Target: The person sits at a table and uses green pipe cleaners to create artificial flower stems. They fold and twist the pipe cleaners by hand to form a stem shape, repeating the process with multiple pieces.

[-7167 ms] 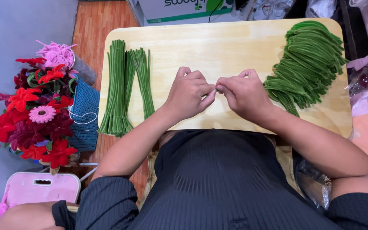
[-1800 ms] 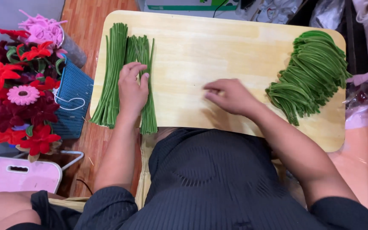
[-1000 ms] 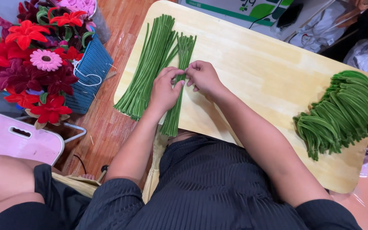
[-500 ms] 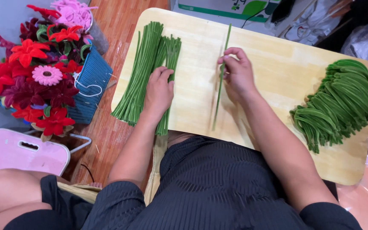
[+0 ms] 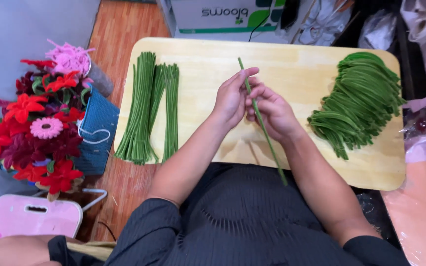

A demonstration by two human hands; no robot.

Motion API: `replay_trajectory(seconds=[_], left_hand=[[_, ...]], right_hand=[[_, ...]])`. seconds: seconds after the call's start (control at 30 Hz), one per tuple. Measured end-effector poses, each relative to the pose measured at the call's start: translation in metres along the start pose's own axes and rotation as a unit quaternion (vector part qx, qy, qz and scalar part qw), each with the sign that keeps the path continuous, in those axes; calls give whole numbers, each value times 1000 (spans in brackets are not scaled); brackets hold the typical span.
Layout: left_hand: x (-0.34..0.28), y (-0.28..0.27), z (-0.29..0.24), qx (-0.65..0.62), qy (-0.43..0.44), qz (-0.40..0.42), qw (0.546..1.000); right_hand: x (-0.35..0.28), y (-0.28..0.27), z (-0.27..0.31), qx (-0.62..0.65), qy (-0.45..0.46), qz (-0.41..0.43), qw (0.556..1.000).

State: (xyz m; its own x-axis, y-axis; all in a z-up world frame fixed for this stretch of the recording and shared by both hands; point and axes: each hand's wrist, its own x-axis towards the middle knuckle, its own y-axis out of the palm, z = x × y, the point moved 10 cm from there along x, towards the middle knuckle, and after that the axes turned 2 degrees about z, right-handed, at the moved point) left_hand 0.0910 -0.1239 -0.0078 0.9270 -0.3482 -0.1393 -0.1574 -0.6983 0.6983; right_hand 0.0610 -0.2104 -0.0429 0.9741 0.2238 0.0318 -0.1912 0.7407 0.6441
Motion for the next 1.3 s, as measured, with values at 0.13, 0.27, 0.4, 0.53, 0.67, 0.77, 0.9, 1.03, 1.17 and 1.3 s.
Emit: replay_trajectory(seconds=[0.13, 0.27, 0.4, 0.53, 0.67, 0.77, 0.9, 1.03, 1.17, 1.3], left_hand=[[52, -21, 24, -76, -2, -22, 997], [67, -28, 16, -96, -15, -33, 995], [69, -21, 19, -81, -32, 0, 996], [54, 2, 22, -18, -19, 38, 999], [32, 27, 11, 105, 54, 81, 990], [15, 40, 9, 129, 79, 128, 980], [2, 52, 12, 75, 63, 184, 978], [-1, 49, 16, 38, 62, 183, 980], [4, 47, 26, 25, 50, 195, 979], [14, 38, 42, 13, 27, 210, 977]], right_hand=[[-26, -12, 18, -96, -42, -38, 994], [-57, 13, 70, -268, -135, -63, 952], [-85, 42, 122, -427, -346, -99, 830], [-89, 61, 132, -477, -396, -102, 778], [-71, 66, 122, -489, -340, -99, 797], [-60, 56, 106, -492, -287, -104, 816], [-54, 46, 94, -484, -247, -116, 831], [-55, 48, 93, -470, -234, -118, 843], [-55, 42, 89, -465, -226, -127, 846], [-53, 34, 85, -452, -221, -131, 854]])
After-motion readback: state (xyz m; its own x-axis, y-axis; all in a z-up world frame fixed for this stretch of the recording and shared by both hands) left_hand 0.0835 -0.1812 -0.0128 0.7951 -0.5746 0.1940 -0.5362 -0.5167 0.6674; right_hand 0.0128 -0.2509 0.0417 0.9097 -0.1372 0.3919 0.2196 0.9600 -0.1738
